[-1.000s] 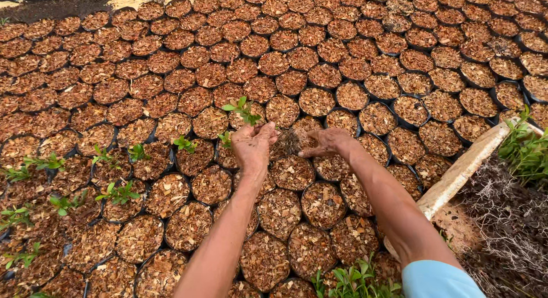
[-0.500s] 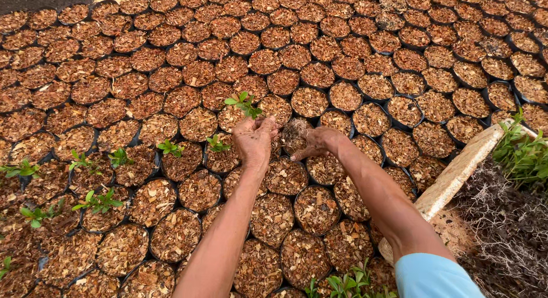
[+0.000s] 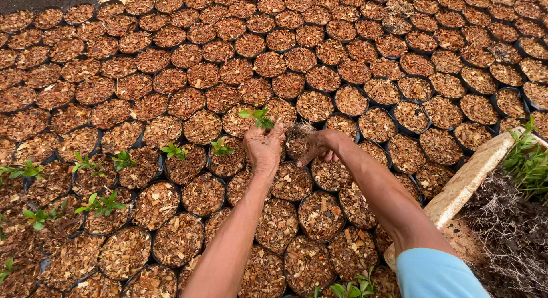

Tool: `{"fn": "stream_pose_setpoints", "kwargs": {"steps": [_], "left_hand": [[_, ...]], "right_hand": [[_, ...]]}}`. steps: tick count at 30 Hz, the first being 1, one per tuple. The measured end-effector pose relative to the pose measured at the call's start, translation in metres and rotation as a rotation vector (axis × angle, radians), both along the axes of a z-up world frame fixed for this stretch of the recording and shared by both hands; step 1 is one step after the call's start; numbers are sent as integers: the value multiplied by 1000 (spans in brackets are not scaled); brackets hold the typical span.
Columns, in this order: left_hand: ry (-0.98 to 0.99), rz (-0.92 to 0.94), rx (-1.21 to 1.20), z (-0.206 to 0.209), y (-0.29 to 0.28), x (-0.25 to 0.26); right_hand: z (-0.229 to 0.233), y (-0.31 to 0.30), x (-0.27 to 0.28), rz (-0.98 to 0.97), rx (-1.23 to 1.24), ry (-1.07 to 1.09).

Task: The person plants seedlings into small black plastic pots by hand. They pick seedlings from a foam container and place them into the center of individual pots, pressing them into the soil and mulch.

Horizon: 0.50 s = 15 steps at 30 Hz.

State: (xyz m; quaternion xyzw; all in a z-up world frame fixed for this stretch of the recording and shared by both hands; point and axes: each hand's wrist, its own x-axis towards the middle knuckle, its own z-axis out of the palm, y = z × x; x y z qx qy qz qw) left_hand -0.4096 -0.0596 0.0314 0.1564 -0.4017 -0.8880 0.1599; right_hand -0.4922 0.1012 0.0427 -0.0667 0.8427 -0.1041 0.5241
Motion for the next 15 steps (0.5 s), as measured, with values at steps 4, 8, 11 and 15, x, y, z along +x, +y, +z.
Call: {"fn": "stream_pose_setpoints", "kwargs": {"steps": [4, 8, 11, 15], "left_hand": [[-98, 37, -328, 13, 13, 12], [-134, 28, -479, 13, 4, 17], [-157, 42, -557, 16, 14, 21], [-33, 23, -512, 18, 18, 16]], "right_hand": [[-20, -12, -30, 277, 251, 15], [-18, -16, -23, 381, 283, 211], [-30, -4, 3, 307, 229, 324], [-30, -3, 29, 239, 216, 513]]}}
